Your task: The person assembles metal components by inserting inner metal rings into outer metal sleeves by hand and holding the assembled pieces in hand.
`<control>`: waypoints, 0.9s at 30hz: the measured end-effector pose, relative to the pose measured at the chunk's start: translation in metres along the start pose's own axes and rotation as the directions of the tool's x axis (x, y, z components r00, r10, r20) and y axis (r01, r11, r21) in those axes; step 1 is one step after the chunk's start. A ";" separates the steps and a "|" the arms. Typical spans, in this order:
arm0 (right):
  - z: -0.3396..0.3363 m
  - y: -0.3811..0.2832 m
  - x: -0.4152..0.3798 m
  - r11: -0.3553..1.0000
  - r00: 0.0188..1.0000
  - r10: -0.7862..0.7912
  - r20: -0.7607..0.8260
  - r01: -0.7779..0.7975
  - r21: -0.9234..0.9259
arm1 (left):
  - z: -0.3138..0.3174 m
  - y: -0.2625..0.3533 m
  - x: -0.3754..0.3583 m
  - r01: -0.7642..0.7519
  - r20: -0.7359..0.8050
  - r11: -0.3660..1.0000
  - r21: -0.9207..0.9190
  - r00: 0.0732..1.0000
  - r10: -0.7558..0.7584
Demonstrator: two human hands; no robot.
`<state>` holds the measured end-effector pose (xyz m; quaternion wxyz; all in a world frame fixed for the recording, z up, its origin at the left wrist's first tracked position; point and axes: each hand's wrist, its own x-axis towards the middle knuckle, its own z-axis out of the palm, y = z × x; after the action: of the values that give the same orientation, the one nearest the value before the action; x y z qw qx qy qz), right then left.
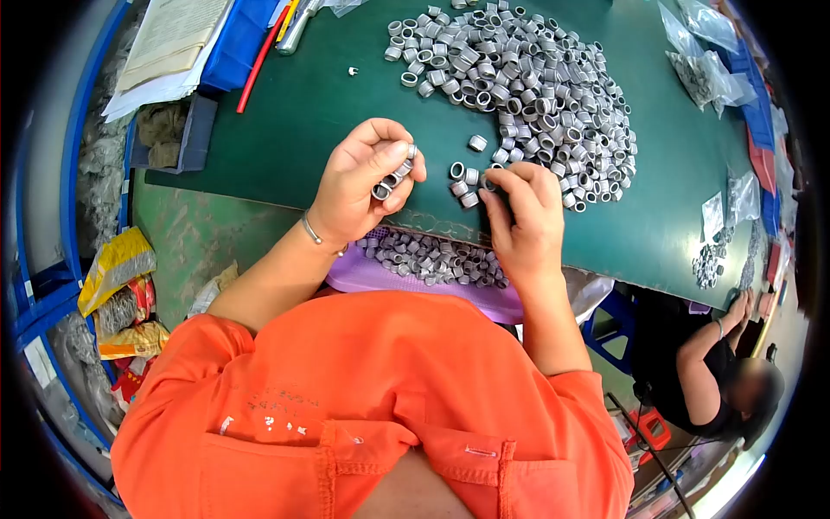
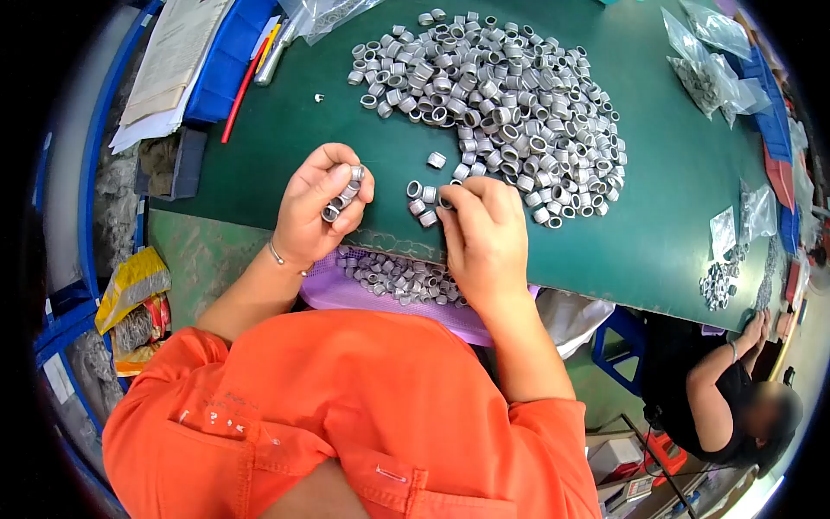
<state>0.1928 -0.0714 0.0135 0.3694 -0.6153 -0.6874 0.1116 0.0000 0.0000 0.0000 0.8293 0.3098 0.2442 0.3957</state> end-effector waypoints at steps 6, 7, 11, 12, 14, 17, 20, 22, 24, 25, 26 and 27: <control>-0.005 -0.008 -0.013 0.659 0.919 0.392 0.046 -0.315 0.683 | -0.001 0.001 0.003 0.004 0.018 1.000 -0.003 1.000 -0.004; -0.005 -0.006 -0.015 0.660 0.918 0.395 0.044 -0.317 0.681 | 0.000 0.001 0.003 0.006 0.020 1.000 -0.004 1.000 -0.006; -0.004 -0.004 -0.017 0.534 0.893 0.442 0.086 -0.339 0.774 | 0.000 0.001 0.002 -0.001 0.013 1.000 -0.008 1.000 0.001; -0.003 -0.003 -0.018 0.523 0.896 0.436 0.085 -0.329 0.786 | 0.000 0.002 0.003 0.000 0.018 1.000 -0.008 1.000 0.000; -0.002 -0.001 -0.019 0.514 0.899 0.430 0.083 -0.320 0.796 | 0.000 0.002 0.002 0.002 0.016 1.000 -0.006 1.000 -0.002; -0.002 -0.001 -0.020 0.598 0.915 0.401 0.033 -0.289 0.747 | 0.000 0.001 0.002 0.004 0.013 1.000 -0.002 1.000 -0.004; -0.002 0.000 -0.021 0.706 0.936 0.349 -0.043 -0.232 0.670 | 0.000 0.001 0.002 0.000 0.014 1.000 0.008 1.000 0.000; -0.003 0.000 -0.022 0.738 0.944 0.323 -0.062 -0.210 0.642 | 0.002 0.003 0.002 -0.004 0.016 1.000 0.016 1.000 0.004; -0.005 -0.003 -0.022 0.725 0.941 0.330 -0.073 -0.203 0.658 | 0.007 0.008 0.000 0.084 -0.029 0.996 -0.029 0.996 -0.085; -0.005 -0.004 -0.022 0.712 0.938 0.337 -0.084 -0.196 0.674 | 0.008 0.009 -0.002 0.083 -0.024 0.996 -0.027 0.996 -0.084; -0.007 -0.005 -0.023 0.714 0.937 0.337 -0.090 -0.192 0.673 | 0.009 0.009 -0.003 0.197 -0.019 0.980 -0.018 0.980 -0.198; -0.007 -0.007 -0.025 0.758 0.942 0.312 -0.122 -0.169 0.630 | 0.010 0.011 -0.005 0.308 -0.017 0.951 -0.005 0.951 -0.308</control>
<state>0.1914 -0.0981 0.0136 0.6040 -0.5546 -0.4837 0.3059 -0.0021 -0.0023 0.0154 0.8791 0.2635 0.2963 0.2646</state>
